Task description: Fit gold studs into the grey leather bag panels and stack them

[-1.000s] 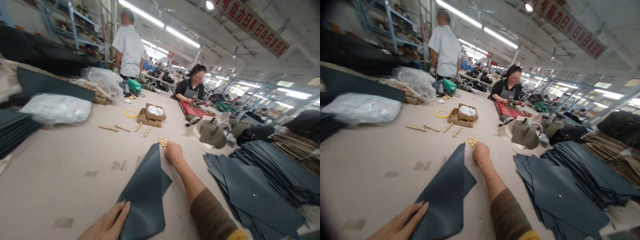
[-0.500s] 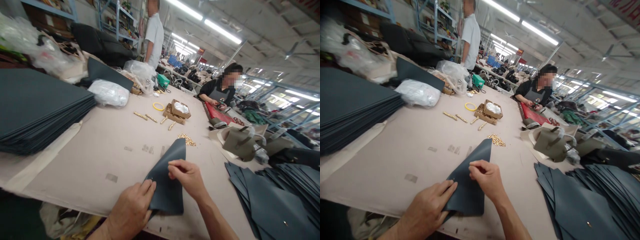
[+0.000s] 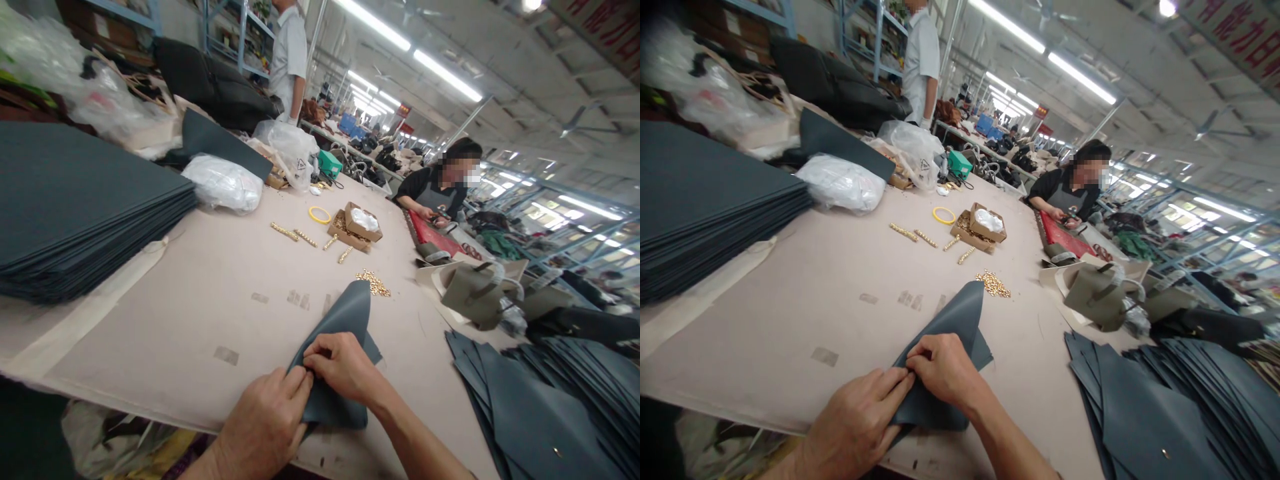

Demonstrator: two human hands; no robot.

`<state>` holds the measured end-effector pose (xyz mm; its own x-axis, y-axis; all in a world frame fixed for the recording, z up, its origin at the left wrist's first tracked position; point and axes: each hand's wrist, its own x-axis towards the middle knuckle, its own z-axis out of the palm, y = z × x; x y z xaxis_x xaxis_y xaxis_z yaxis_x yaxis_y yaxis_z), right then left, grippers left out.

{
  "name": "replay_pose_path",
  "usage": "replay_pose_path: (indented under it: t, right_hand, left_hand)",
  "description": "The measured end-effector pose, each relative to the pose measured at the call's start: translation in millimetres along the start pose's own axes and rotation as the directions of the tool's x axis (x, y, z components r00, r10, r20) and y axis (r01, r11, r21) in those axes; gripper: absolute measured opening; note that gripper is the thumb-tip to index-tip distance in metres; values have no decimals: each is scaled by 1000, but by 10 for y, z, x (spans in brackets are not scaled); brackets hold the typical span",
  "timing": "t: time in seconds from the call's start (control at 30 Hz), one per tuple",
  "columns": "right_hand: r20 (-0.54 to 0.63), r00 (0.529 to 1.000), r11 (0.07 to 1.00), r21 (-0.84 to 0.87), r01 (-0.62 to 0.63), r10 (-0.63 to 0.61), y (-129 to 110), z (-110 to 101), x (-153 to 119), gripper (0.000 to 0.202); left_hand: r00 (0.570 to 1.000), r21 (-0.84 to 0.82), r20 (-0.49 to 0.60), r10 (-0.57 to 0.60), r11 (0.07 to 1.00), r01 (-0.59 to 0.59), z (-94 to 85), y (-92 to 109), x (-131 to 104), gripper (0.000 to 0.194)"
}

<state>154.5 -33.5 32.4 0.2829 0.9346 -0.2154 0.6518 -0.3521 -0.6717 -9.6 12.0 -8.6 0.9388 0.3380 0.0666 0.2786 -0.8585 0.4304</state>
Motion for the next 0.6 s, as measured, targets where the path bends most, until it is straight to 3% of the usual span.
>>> replay_pose_path:
  t: [0.3, 0.47, 0.6]
  right_hand:
    - [111, 974, 978, 55, -203, 196, 20, -22, 132, 12]
    - [240, 894, 912, 73, -405, 378, -93, -83, 230, 15]
    - [331, 830, 871, 50, -489, 448, -202, -154, 313, 20]
  left_hand:
    - [999, 71, -40, 21, 997, -18, 107, -61, -15, 58]
    - [996, 109, -63, 70, 992, -62, 100, -81, -16, 53]
    - [990, 135, -91, 108, 986, -95, 69, -76, -12, 50]
